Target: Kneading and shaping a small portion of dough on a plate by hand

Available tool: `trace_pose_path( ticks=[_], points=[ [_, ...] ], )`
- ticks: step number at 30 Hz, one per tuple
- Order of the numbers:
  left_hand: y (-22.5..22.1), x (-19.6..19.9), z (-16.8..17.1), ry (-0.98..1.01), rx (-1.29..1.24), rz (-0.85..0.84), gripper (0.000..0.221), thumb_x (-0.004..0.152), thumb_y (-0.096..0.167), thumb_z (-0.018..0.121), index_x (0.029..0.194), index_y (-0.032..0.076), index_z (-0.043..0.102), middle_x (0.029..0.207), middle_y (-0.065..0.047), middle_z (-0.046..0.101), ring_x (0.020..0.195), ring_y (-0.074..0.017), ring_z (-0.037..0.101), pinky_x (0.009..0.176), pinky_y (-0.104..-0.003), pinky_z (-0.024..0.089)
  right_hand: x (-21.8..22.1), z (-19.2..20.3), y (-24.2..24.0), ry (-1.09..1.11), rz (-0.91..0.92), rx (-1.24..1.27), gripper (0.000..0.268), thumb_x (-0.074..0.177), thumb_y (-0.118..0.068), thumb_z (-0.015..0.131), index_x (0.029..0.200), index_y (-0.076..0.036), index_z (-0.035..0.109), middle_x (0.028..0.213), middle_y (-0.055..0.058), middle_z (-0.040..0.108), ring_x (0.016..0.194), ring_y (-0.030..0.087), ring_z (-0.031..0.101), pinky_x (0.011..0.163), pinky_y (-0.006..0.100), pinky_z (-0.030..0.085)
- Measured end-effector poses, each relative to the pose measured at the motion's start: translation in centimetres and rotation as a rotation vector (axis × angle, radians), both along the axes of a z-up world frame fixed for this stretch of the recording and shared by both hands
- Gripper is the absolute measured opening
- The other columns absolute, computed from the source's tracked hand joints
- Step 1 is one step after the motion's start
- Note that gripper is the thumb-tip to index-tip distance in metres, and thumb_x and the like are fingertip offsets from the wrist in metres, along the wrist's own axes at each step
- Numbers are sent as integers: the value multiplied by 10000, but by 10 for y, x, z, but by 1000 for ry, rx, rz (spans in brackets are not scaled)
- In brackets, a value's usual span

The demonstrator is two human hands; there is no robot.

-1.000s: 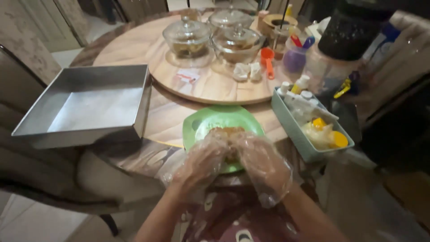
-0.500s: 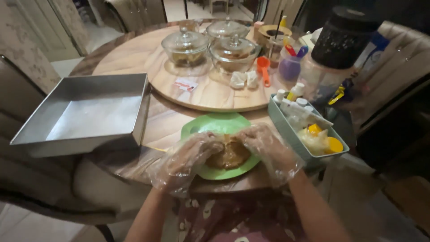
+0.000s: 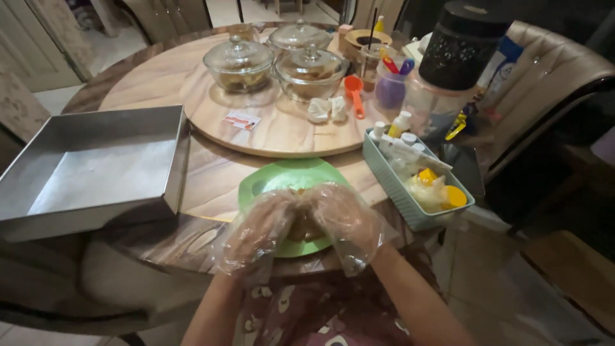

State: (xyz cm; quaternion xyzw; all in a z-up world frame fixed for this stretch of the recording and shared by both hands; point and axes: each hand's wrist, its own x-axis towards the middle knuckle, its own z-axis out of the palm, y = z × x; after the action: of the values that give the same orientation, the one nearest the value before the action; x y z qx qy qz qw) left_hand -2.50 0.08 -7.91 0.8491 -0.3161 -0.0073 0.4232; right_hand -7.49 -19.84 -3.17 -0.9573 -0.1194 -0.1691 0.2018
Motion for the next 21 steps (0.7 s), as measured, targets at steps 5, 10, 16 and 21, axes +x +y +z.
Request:
trace_pose_path(
  ticks=[5, 10, 16, 21],
  points=[
    [16, -29, 52, -131, 15, -105, 333, 1026, 343, 447, 1154, 213, 725, 1307, -60, 665, 1236, -229, 604, 1081, -414, 446, 2, 5, -21, -13, 85, 118, 197, 892, -276, 617, 886, -127, 746, 890, 128, 721, 846, 288, 691, 792, 396, 576],
    [-79, 62, -14, -27, -367, -1463, 183, 956, 42, 561, 997, 71, 737, 1054, -111, 713, 923, -271, 670, 753, -403, 568, -2, -9, -13, 3, 166, 210, 170, 894, -249, 623, 928, -129, 739, 937, 115, 721, 886, 265, 689, 816, 372, 575],
    [-3, -27, 37, -238, 188, -55, 264, 1007, 78, 461, 1086, 75, 713, 935, -29, 731, 743, -121, 664, 747, -220, 602, 5, -18, -13, 45, 252, 329, 155, 897, -218, 630, 978, -132, 731, 992, 99, 722, 933, 238, 687, 845, 344, 574],
    [16, -70, 62, -352, -49, 3, 313, 1005, 59, 430, 1059, 61, 738, 1074, 44, 727, 1013, -48, 631, 892, -156, 554, 13, -19, -35, 93, 335, 429, 159, 899, -193, 636, 1018, -134, 725, 1035, 86, 722, 971, 216, 685, 868, 321, 574]
  ],
)
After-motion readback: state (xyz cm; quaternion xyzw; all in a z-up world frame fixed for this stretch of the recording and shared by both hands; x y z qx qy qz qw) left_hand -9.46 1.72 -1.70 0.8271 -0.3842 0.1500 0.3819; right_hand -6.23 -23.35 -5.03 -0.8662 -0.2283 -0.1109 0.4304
